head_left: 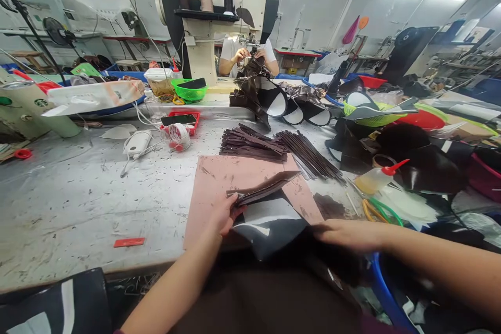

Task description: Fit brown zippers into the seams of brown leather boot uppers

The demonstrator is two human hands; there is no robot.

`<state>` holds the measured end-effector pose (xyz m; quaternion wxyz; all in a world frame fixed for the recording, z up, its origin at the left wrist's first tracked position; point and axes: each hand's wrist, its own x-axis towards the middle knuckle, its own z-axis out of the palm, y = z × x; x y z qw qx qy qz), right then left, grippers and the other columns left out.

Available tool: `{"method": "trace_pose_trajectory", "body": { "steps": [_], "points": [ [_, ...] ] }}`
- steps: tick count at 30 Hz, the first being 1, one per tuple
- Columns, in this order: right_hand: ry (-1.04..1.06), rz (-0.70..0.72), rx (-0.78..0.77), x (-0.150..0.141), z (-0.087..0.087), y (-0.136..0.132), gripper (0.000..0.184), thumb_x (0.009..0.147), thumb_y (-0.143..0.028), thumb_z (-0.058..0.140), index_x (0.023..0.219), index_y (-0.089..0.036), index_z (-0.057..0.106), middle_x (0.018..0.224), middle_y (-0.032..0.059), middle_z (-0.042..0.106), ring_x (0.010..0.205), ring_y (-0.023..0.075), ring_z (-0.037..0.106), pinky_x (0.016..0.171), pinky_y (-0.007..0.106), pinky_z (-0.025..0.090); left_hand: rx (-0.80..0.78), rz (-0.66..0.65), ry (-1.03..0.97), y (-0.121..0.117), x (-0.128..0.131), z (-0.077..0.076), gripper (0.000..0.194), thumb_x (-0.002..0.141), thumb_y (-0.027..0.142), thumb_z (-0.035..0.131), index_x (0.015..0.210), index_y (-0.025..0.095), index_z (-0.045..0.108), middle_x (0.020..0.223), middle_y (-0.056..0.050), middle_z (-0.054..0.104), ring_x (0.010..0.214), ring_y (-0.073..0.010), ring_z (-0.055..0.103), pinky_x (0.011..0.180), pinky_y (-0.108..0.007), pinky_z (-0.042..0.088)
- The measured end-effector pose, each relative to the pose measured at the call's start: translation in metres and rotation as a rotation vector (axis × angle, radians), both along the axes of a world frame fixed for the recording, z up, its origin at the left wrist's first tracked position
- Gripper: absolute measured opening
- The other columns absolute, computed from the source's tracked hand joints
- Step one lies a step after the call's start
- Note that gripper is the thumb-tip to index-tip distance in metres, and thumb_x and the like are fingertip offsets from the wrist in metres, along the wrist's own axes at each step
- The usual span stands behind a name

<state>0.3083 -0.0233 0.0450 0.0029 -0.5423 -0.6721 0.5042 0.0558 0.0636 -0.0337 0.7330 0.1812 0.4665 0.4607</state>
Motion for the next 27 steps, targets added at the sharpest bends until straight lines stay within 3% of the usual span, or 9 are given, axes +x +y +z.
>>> {"method": "trace_pose_trajectory", "body": {
  "steps": [3,6,9,11,14,16,19,24,27],
  "points": [
    [0.193,-0.502,-0.211,0.006,-0.033,-0.007,0.055,0.08,-0.059,0.036,0.098,-0.014,0.063,0.092,0.0115,0.068,0.087,0.0227,0.064,0.078,0.034,0.051,-0.001,-0.017,-0.016,-0.004,0.0,-0.002,0.008,0.075,0.007,0.055,0.079,0.013,0.06,0.075,-0.004,0.063,0.068,-0.0128,0.06,0.064,-0.025,0.054],
    [0.102,-0.595,0.24,0.009,-0.072,-0.006,0.051,0.077,-0.054,0.046,0.105,-0.013,0.058,0.1,0.0141,0.065,0.093,0.0257,0.061,0.084,0.04,0.048,-0.011,0.002,-0.009,-0.003,0.001,-0.002,0.012,0.078,0.006,0.05,0.078,0.014,0.059,0.077,-0.003,0.063,0.069,-0.0116,0.059,0.064,-0.025,0.054],
    [-0.175,-0.252,0.955,0.01,-0.087,0.008,0.038,0.082,-0.031,0.045,0.116,-0.015,0.052,0.119,0.0166,0.055,0.113,0.0273,0.049,0.094,0.047,0.038,-0.022,0.004,0.006,-0.001,0.002,-0.002,0.013,0.077,0.006,0.05,0.08,0.015,0.059,0.081,-0.003,0.063,0.071,-0.0124,0.059,0.065,-0.027,0.054],
    [-0.299,0.169,1.122,0.005,-0.079,0.02,0.04,0.083,-0.015,0.037,0.12,-0.016,0.05,0.122,0.0159,0.053,0.116,0.0252,0.046,0.097,0.047,0.034,-0.024,-0.003,0.017,-0.001,0.003,-0.002,0.013,0.076,0.007,0.052,0.082,0.015,0.06,0.085,-0.004,0.063,0.076,-0.0134,0.059,0.067,-0.028,0.054],
    [-0.446,0.599,0.913,-0.015,-0.048,0.035,0.046,0.078,-0.015,0.04,0.123,-0.008,0.048,0.106,0.0181,0.062,0.095,0.0261,0.059,0.085,0.044,0.042,-0.016,-0.037,0.036,-0.002,0.003,-0.002,0.013,0.076,0.009,0.054,0.083,0.016,0.061,0.088,-0.005,0.064,0.081,-0.0147,0.059,0.068,-0.027,0.053],
    [-0.56,0.681,0.67,-0.034,-0.026,0.041,0.046,0.079,-0.036,0.045,0.11,-0.004,0.058,0.085,0.0184,0.067,0.073,0.0276,0.063,0.067,0.04,0.047,-0.008,-0.065,0.048,-0.002,0.003,-0.002,0.01,0.075,0.011,0.056,0.082,0.015,0.061,0.086,-0.005,0.064,0.081,-0.0149,0.059,0.067,-0.025,0.052],
    [-0.659,0.812,0.421,-0.062,-0.002,0.049,0.072,0.075,-0.069,0.033,0.073,-0.007,0.068,0.062,0.0176,0.064,0.059,0.0292,0.062,0.053,0.037,0.044,0.003,-0.094,0.054,-0.003,0.005,-0.001,0.011,0.071,0.013,0.06,0.081,0.015,0.062,0.083,-0.004,0.065,0.078,-0.0151,0.059,0.064,-0.024,0.05],
    [-0.363,0.869,0.633,-0.094,0.001,0.061,0.05,0.075,-0.051,0.053,0.102,-0.01,0.058,0.08,0.013,0.067,0.067,0.0247,0.062,0.054,0.031,0.042,0.014,-0.086,0.05,-0.006,0.008,0.0,0.014,0.066,0.018,0.065,0.08,0.016,0.061,0.077,-0.001,0.065,0.075,-0.0139,0.059,0.064,-0.023,0.048],
    [-0.19,0.938,0.61,-0.097,-0.011,0.063,0.023,0.08,-0.031,0.05,0.095,-0.014,0.058,0.075,0.0072,0.066,0.06,0.0184,0.059,0.052,0.026,0.039,-0.004,-0.082,0.057,-0.005,0.007,0.0,0.014,0.067,0.018,0.063,0.08,0.016,0.061,0.078,-0.001,0.065,0.075,-0.0142,0.059,0.064,-0.024,0.048]
  ]
}}
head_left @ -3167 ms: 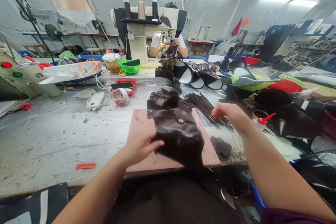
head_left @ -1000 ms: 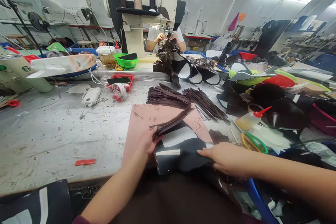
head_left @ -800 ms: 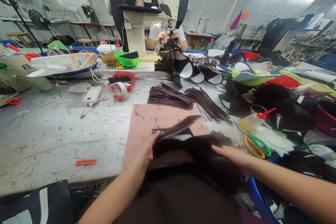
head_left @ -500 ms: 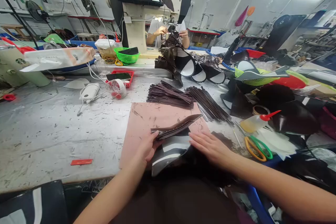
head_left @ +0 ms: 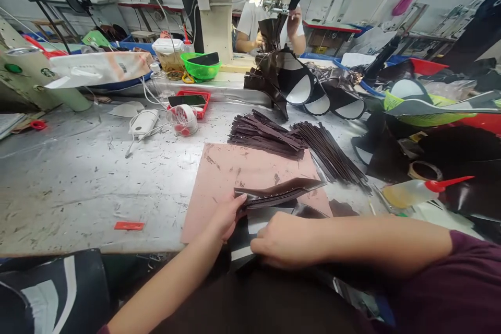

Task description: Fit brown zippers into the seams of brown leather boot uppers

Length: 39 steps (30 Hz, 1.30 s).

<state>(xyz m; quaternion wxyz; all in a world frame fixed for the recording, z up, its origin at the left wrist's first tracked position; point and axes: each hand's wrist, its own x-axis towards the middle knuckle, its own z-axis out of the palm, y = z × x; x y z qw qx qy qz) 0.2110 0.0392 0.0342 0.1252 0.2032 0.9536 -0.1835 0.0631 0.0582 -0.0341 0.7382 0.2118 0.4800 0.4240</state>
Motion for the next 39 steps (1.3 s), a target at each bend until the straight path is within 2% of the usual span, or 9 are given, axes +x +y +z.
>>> {"method": "trace_pose_trajectory", "body": {
  "steps": [8,13,16,20,24,28,32,36,39],
  "points": [
    [0.283,-0.923,-0.551,0.03,-0.043,-0.014,0.031,0.089,-0.032,0.032,0.08,-0.015,0.056,0.073,0.0029,0.062,0.067,0.0152,0.056,0.059,0.024,0.043,-0.023,-0.067,0.003,0.0,0.003,0.001,0.016,0.067,0.023,0.065,0.08,0.015,0.06,0.069,-0.003,0.065,0.065,-0.0166,0.061,0.059,-0.025,0.047],
    [-0.001,-0.666,-0.261,0.025,-0.023,-0.022,0.022,0.085,-0.032,0.044,0.098,-0.018,0.056,0.069,0.0034,0.061,0.062,0.0176,0.055,0.054,0.025,0.037,0.05,-0.135,0.061,-0.007,0.005,-0.005,0.024,0.064,0.026,0.069,0.081,0.013,0.058,0.073,-0.004,0.065,0.061,-0.0138,0.058,0.057,-0.025,0.047],
    [-0.082,-0.524,-0.185,0.018,-0.013,-0.016,0.025,0.088,-0.035,0.039,0.087,-0.018,0.057,0.065,0.0035,0.06,0.056,0.0163,0.054,0.049,0.023,0.032,0.087,-0.136,0.155,-0.01,-0.002,-0.011,0.026,0.061,0.026,0.072,0.075,0.015,0.053,0.058,0.0,0.06,0.047,-0.0104,0.051,0.046,-0.021,0.041],
    [0.002,-0.534,-0.118,0.018,-0.015,-0.012,0.027,0.089,-0.034,0.039,0.082,-0.017,0.058,0.07,0.0041,0.063,0.061,0.0148,0.055,0.054,0.022,0.036,0.238,-0.111,0.447,-0.015,-0.013,-0.014,0.032,0.061,0.022,0.071,0.074,0.02,0.043,0.049,0.007,0.053,0.045,-0.0096,0.047,0.046,-0.019,0.034],
    [0.122,-0.487,0.016,0.019,-0.019,-0.014,0.027,0.088,-0.032,0.041,0.081,-0.016,0.061,0.079,0.0063,0.061,0.069,0.0161,0.056,0.061,0.026,0.041,0.439,-0.269,0.756,-0.017,-0.019,-0.01,0.024,0.067,0.023,0.065,0.074,0.022,0.042,0.048,0.008,0.049,0.048,-0.0117,0.047,0.049,-0.021,0.032],
    [0.126,-0.52,-0.075,0.016,-0.025,-0.007,0.025,0.086,-0.029,0.045,0.074,-0.015,0.063,0.088,0.0061,0.058,0.072,0.0148,0.056,0.068,0.027,0.044,0.464,-0.404,0.855,-0.015,-0.022,-0.007,0.025,0.066,0.023,0.066,0.067,0.023,0.041,0.044,0.008,0.042,0.042,-0.0127,0.038,0.046,-0.022,0.026],
    [0.115,-0.602,-0.18,0.015,-0.034,-0.003,0.021,0.084,-0.029,0.05,0.081,-0.016,0.066,0.09,0.0051,0.058,0.071,0.0143,0.057,0.069,0.028,0.046,0.84,-0.441,0.972,-0.014,-0.027,-0.003,0.019,0.069,0.022,0.064,0.061,0.021,0.047,0.056,0.001,0.048,0.055,-0.0159,0.044,0.058,-0.026,0.034],
    [0.179,-0.614,-0.168,0.015,-0.038,-0.009,0.021,0.081,-0.028,0.054,0.098,-0.02,0.064,0.087,0.0036,0.057,0.075,0.0152,0.056,0.07,0.028,0.046,1.305,-0.776,1.075,-0.008,-0.033,-0.002,0.018,0.079,0.012,0.045,0.086,0.021,0.059,0.099,-0.008,0.056,0.092,-0.0224,0.048,0.083,-0.034,0.037],
    [0.243,-0.558,-0.104,0.016,-0.037,-0.012,0.018,0.084,-0.027,0.05,0.084,-0.017,0.063,0.083,0.0045,0.056,0.075,0.0155,0.054,0.068,0.028,0.045,1.455,-0.949,1.141,-0.001,-0.035,-0.001,0.026,0.083,0.016,0.044,0.104,0.022,0.058,0.103,-0.009,0.053,0.094,-0.023,0.046,0.086,-0.036,0.038]
  ]
}}
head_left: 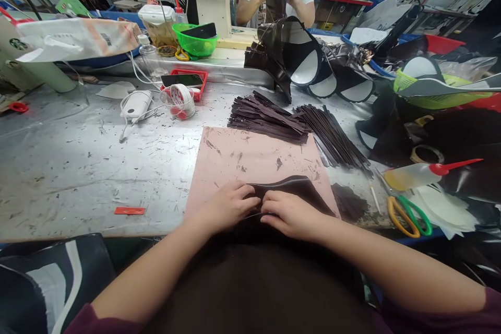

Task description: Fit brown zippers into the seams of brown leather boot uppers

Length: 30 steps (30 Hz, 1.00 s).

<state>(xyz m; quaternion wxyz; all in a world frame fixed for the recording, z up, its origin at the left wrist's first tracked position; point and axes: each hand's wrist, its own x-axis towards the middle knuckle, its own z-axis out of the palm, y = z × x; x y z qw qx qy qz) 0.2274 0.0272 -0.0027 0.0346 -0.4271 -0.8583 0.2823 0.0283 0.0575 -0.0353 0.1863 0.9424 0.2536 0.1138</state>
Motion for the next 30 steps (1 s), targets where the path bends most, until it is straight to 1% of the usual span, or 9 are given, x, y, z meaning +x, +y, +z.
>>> {"method": "trace_pose_trajectory", "body": {
  "steps": [3,8,11,16,18,20,24,27,30],
  "points": [
    [0.07,0.015,0.018,0.003,0.001,0.001,0.021,0.087,-0.028,0.044,0.079,-0.016,0.061,0.085,0.0056,0.056,0.077,0.0151,0.053,0.07,0.028,0.045,0.044,-0.047,0.068,0.005,0.0,0.002,0.034,0.08,0.014,0.048,0.111,0.025,0.057,0.104,-0.01,0.051,0.095,-0.0245,0.043,0.086,-0.038,0.039],
    [0.064,0.009,-0.088,0.002,0.001,0.006,0.021,0.087,-0.026,0.043,0.078,-0.016,0.059,0.088,0.0052,0.056,0.076,0.0142,0.054,0.071,0.028,0.046,-0.032,-0.074,0.023,0.005,-0.001,0.002,0.033,0.07,0.004,0.053,0.097,0.023,0.06,0.109,-0.007,0.049,0.1,-0.0231,0.04,0.089,-0.036,0.039],
    [0.028,0.001,-0.121,-0.001,0.0,0.008,0.021,0.087,-0.026,0.044,0.077,-0.016,0.06,0.086,0.0048,0.056,0.076,0.0146,0.054,0.072,0.028,0.046,-0.071,-0.016,-0.02,0.002,-0.004,-0.003,0.037,0.069,0.001,0.051,0.099,0.022,0.057,0.112,-0.006,0.049,0.102,-0.022,0.041,0.088,-0.034,0.04],
    [0.022,-0.007,-0.119,-0.002,0.0,0.007,0.02,0.085,-0.026,0.046,0.076,-0.017,0.061,0.095,0.0054,0.055,0.082,0.0151,0.054,0.077,0.029,0.045,0.038,0.134,-0.049,-0.009,-0.018,-0.01,0.016,0.079,0.013,0.046,0.084,0.021,0.059,0.111,-0.007,0.053,0.105,-0.0254,0.042,0.086,-0.038,0.037],
    [-0.002,0.008,-0.088,-0.004,-0.001,0.005,0.02,0.085,-0.026,0.047,0.076,-0.016,0.061,0.095,0.0057,0.055,0.083,0.0157,0.053,0.078,0.03,0.045,0.039,0.205,-0.093,-0.017,-0.023,-0.012,0.015,0.082,0.018,0.045,0.081,0.022,0.059,0.106,-0.007,0.057,0.099,-0.0244,0.047,0.082,-0.037,0.036],
    [-0.035,0.028,-0.052,-0.006,-0.001,0.003,0.02,0.085,-0.026,0.048,0.076,-0.016,0.062,0.095,0.0061,0.054,0.084,0.0165,0.052,0.079,0.032,0.044,-0.015,0.235,-0.154,-0.025,-0.026,-0.014,0.016,0.082,0.017,0.044,0.079,0.022,0.059,0.097,-0.007,0.061,0.088,-0.0216,0.051,0.077,-0.034,0.036],
    [-0.075,0.06,-0.017,-0.008,-0.002,0.0,0.021,0.085,-0.027,0.048,0.076,-0.016,0.063,0.094,0.0062,0.056,0.083,0.0174,0.05,0.079,0.034,0.044,-0.126,0.202,-0.147,-0.034,-0.024,-0.019,0.023,0.082,0.013,0.038,0.078,0.022,0.058,0.086,-0.006,0.064,0.078,-0.0195,0.055,0.072,-0.031,0.037],
    [-0.064,0.053,-0.024,-0.006,0.0,-0.001,0.021,0.085,-0.027,0.048,0.077,-0.016,0.063,0.093,0.006,0.056,0.083,0.0175,0.05,0.079,0.034,0.044,-0.126,0.174,-0.073,-0.031,-0.021,-0.019,0.024,0.084,0.015,0.036,0.082,0.022,0.059,0.083,-0.007,0.064,0.077,-0.0204,0.055,0.072,-0.032,0.037],
    [-0.043,0.05,-0.042,-0.005,0.002,0.0,0.02,0.085,-0.028,0.047,0.079,-0.017,0.063,0.094,0.0057,0.057,0.084,0.0172,0.051,0.079,0.033,0.044,-0.106,0.102,-0.088,-0.026,-0.021,-0.015,0.023,0.085,0.017,0.038,0.079,0.022,0.059,0.08,-0.007,0.064,0.073,-0.0187,0.055,0.07,-0.03,0.038]
  ]
}}
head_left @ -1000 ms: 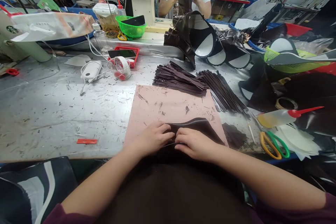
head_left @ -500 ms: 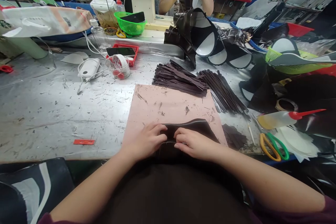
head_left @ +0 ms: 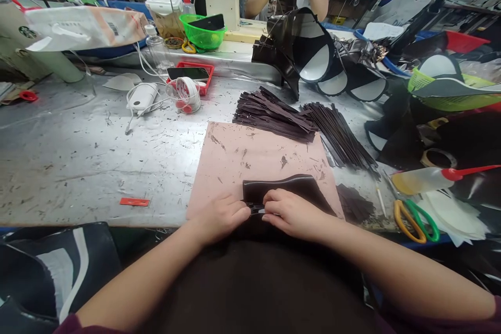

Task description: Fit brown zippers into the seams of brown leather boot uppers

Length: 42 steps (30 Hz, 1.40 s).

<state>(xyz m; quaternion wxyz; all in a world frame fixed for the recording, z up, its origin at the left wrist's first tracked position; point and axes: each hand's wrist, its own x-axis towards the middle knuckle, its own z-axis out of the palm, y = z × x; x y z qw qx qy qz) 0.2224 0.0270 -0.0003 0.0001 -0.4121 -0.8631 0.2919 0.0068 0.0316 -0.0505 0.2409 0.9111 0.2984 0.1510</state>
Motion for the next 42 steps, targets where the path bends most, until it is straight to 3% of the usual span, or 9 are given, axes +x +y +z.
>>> {"method": "trace_pose_trajectory", "body": {
  "steps": [2,7,10,15,18,23,29,42],
  "points": [
    [0.001,-0.007,-0.018,0.0,0.001,0.001,0.021,0.085,-0.028,0.047,0.078,-0.017,0.063,0.094,0.0055,0.057,0.084,0.0168,0.052,0.078,0.031,0.044,0.097,-0.048,-0.043,0.003,-0.002,0.002,0.022,0.086,0.015,0.039,0.077,0.022,0.058,0.079,-0.004,0.065,0.071,-0.017,0.055,0.067,-0.028,0.038],
    [-0.097,0.008,-0.032,-0.006,0.0,0.007,0.022,0.084,-0.027,0.048,0.074,-0.015,0.064,0.091,0.0059,0.057,0.081,0.0166,0.052,0.076,0.029,0.043,0.545,-0.156,-0.033,0.003,-0.011,0.003,0.019,0.085,0.008,0.041,0.073,0.017,0.052,0.08,-0.001,0.066,0.068,-0.0137,0.053,0.063,-0.026,0.039],
    [-0.162,0.034,-0.019,-0.009,0.0,0.011,0.023,0.083,-0.025,0.047,0.072,-0.015,0.064,0.086,0.0061,0.057,0.078,0.0163,0.052,0.073,0.028,0.042,0.637,-0.151,0.036,-0.004,-0.016,0.001,0.017,0.085,0.007,0.041,0.075,0.014,0.052,0.086,-0.003,0.066,0.066,-0.0132,0.052,0.063,-0.027,0.04],
    [-0.267,0.114,0.003,-0.014,0.004,0.017,0.024,0.084,-0.028,0.045,0.079,-0.015,0.064,0.081,0.0064,0.056,0.072,0.0162,0.053,0.065,0.027,0.041,0.544,0.065,-0.045,-0.019,-0.016,-0.009,0.02,0.085,0.007,0.038,0.095,0.012,0.054,0.077,-0.003,0.066,0.067,-0.0144,0.05,0.064,-0.027,0.04],
    [-0.308,0.176,0.008,-0.016,0.007,0.019,0.025,0.086,-0.029,0.044,0.084,-0.015,0.064,0.081,0.0066,0.057,0.072,0.0167,0.055,0.065,0.026,0.039,0.53,0.185,-0.094,-0.026,-0.011,-0.015,0.027,0.085,0.009,0.041,0.108,0.013,0.052,0.086,-0.002,0.067,0.07,-0.015,0.049,0.065,-0.028,0.039],
    [-0.336,0.186,0.014,-0.017,0.007,0.024,0.026,0.087,-0.031,0.043,0.085,-0.016,0.064,0.079,0.0057,0.057,0.07,0.0162,0.056,0.061,0.025,0.038,0.514,0.284,-0.097,-0.035,-0.005,-0.019,0.022,0.086,0.014,0.045,0.102,0.02,0.058,0.096,0.0,0.067,0.073,-0.0158,0.048,0.066,-0.029,0.037],
    [-0.328,0.177,0.004,-0.017,0.002,0.028,0.025,0.087,-0.031,0.043,0.083,-0.016,0.063,0.077,0.0049,0.057,0.069,0.0156,0.056,0.059,0.024,0.037,0.51,0.336,-0.09,-0.037,-0.002,-0.02,0.021,0.086,0.015,0.045,0.1,0.02,0.06,0.095,0.0,0.067,0.075,-0.0167,0.048,0.067,-0.029,0.036],
    [-0.348,0.144,0.012,-0.019,-0.001,0.029,0.026,0.087,-0.03,0.043,0.084,-0.016,0.064,0.078,0.0054,0.058,0.069,0.0164,0.058,0.059,0.025,0.038,0.503,0.32,-0.03,-0.034,0.002,-0.019,0.024,0.081,0.009,0.042,0.095,0.016,0.061,0.088,-0.006,0.064,0.075,-0.0178,0.048,0.067,-0.03,0.038]
  ]
}}
